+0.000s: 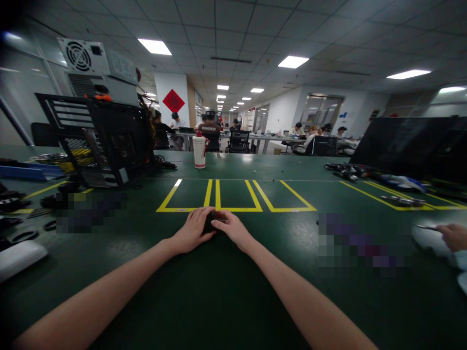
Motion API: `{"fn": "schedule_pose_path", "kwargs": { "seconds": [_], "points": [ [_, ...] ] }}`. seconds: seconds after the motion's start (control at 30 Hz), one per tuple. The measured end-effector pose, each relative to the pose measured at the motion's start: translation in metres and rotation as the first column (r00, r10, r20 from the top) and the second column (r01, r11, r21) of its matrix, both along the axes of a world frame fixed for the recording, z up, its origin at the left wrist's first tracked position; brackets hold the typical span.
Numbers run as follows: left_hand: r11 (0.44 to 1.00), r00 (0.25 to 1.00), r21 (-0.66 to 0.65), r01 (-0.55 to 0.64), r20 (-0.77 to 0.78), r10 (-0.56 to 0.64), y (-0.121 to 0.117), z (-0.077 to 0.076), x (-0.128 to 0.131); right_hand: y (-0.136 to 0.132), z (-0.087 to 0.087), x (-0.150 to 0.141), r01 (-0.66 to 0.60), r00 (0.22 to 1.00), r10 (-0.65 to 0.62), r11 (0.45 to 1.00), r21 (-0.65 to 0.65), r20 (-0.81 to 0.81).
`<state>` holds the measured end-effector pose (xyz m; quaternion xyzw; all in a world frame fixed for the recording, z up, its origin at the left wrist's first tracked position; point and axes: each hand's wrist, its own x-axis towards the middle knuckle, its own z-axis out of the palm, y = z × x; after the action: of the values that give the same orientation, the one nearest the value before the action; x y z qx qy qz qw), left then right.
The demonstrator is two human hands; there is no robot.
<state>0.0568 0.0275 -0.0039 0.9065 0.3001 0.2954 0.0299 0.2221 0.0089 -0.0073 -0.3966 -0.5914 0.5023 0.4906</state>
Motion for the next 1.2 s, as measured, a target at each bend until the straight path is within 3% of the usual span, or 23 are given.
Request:
{"fn": "schedule_pose_path", "kwargs": {
  "seconds": [0.17, 0.47, 0.7, 1.0, 1.2],
  "points": [
    [1.0, 1.0, -0.003, 0.006, -0.009, -0.006, 0.0005, 0.0001, -0.0012, -0.0019, 0.0018, 0.0006, -0.094, 0.993, 0.093, 0.996, -0.002, -0.068],
    [1.0, 1.0, 0.004, -0.002, -0.004, 0.002, 0.0016, -0.0015, 0.0004, 0.0024, -0.003, -0.0004, 0.024, 0.999, -0.026, 0.999, 0.048, 0.033],
    [1.0, 1.0, -0.023, 0.008, -0.008, -0.008, -0.0012, 0.0016, -0.0012, -0.0033, 0.0036, -0.0008, -0.13, 0.987, 0.131, 0.991, 0.013, -0.094],
    [1.0, 1.0, -0.013, 0.006, -0.003, -0.006, 0.0, -0.0001, -0.0003, -0.0034, 0.0035, -0.0029, -0.002, 1.0, 0.002, 1.0, 0.01, -0.008],
    [1.0, 1.0, -0.01, 0.007, -0.008, -0.007, 0.001, -0.0011, -0.0008, -0.0029, 0.0025, 0.0, -0.109, 0.991, 0.108, 0.994, -0.002, -0.072]
  ]
}}
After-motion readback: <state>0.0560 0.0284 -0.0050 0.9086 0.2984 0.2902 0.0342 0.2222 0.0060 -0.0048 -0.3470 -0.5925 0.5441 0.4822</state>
